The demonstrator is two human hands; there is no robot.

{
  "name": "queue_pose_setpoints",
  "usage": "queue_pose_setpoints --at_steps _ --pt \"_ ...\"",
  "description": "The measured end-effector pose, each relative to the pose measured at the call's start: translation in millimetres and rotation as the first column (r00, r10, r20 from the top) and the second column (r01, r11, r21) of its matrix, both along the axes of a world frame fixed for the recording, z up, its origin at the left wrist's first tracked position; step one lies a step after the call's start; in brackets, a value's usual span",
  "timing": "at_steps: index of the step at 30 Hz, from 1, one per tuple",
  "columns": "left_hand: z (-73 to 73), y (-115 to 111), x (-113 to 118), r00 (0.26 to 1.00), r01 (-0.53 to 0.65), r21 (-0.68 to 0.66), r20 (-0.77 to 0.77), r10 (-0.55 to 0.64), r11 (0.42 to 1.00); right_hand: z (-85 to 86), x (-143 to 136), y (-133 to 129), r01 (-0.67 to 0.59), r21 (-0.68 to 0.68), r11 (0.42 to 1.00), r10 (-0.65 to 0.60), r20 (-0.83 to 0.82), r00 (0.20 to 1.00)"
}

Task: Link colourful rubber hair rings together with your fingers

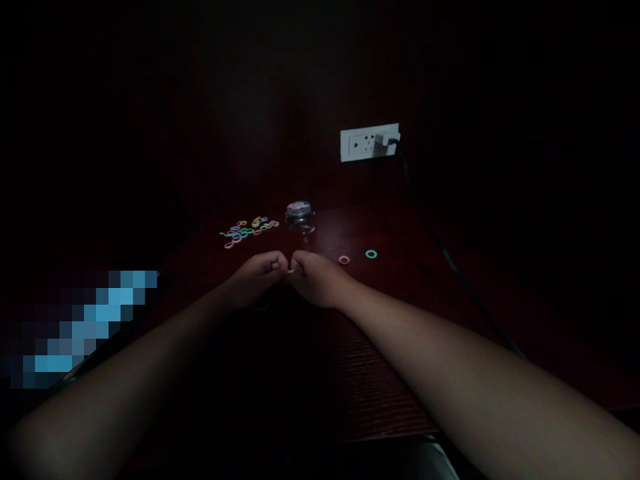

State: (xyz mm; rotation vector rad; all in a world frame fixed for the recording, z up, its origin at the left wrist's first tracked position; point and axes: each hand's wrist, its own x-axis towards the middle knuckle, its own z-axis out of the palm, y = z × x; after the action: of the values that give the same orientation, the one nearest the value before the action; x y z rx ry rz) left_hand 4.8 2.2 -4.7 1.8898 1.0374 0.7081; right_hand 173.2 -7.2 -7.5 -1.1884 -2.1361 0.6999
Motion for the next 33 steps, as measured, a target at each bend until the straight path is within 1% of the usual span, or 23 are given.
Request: queue_pose_setpoints --at_steps 3,10,15,20,24,28,33 --pt "-0.8 0.1 -0.2 1.0 0.007 -0.009 0.018 -0.007 1.0 -0.6 0.2 -0.2 -0.001 -0.018 1.0 0.001 -0.001 1.0" --pt "1.5 -2.4 1.0 0.999 0.016 -0.03 0.043 -0.014 0.999 -0.4 0.2 -0.1 0.003 -0.007 1.0 -0.003 0.0 1.0" --pt "2.7 -3.3 1.6 1.0 -0.002 -0.015 0.011 0.002 1.0 0.8 0.5 -0.6 0.01 -0.001 1.0 -0.01 0.014 1.0" --pt "1.6 -2.8 1.8 1.0 0.013 -0.023 0.016 -0.012 1.0 2.1 0.7 -1.8 0.002 0.011 1.0 -0.002 0.033 0.999" --pt "0.8 -2.4 2.0 1.0 0.001 -0.02 -0.02 -0.002 1.0 2.4 0.9 -2.6 -0.013 0.013 1.0 0.013 0.037 0.999" --pt "-0.5 -2.1 1.8 0.999 0.015 -0.008 -0.041 -0.016 1.0 2.7 1.5 -3.2 -0.02 0.01 1.0 0.019 0.032 0.999" --pt "-3.0 -2.4 0.9 0.996 -0.012 0.012 -0.088 0.013 1.0 1.9 1.9 -2.9 -0.032 0.027 0.999 0.03 0.059 0.998"
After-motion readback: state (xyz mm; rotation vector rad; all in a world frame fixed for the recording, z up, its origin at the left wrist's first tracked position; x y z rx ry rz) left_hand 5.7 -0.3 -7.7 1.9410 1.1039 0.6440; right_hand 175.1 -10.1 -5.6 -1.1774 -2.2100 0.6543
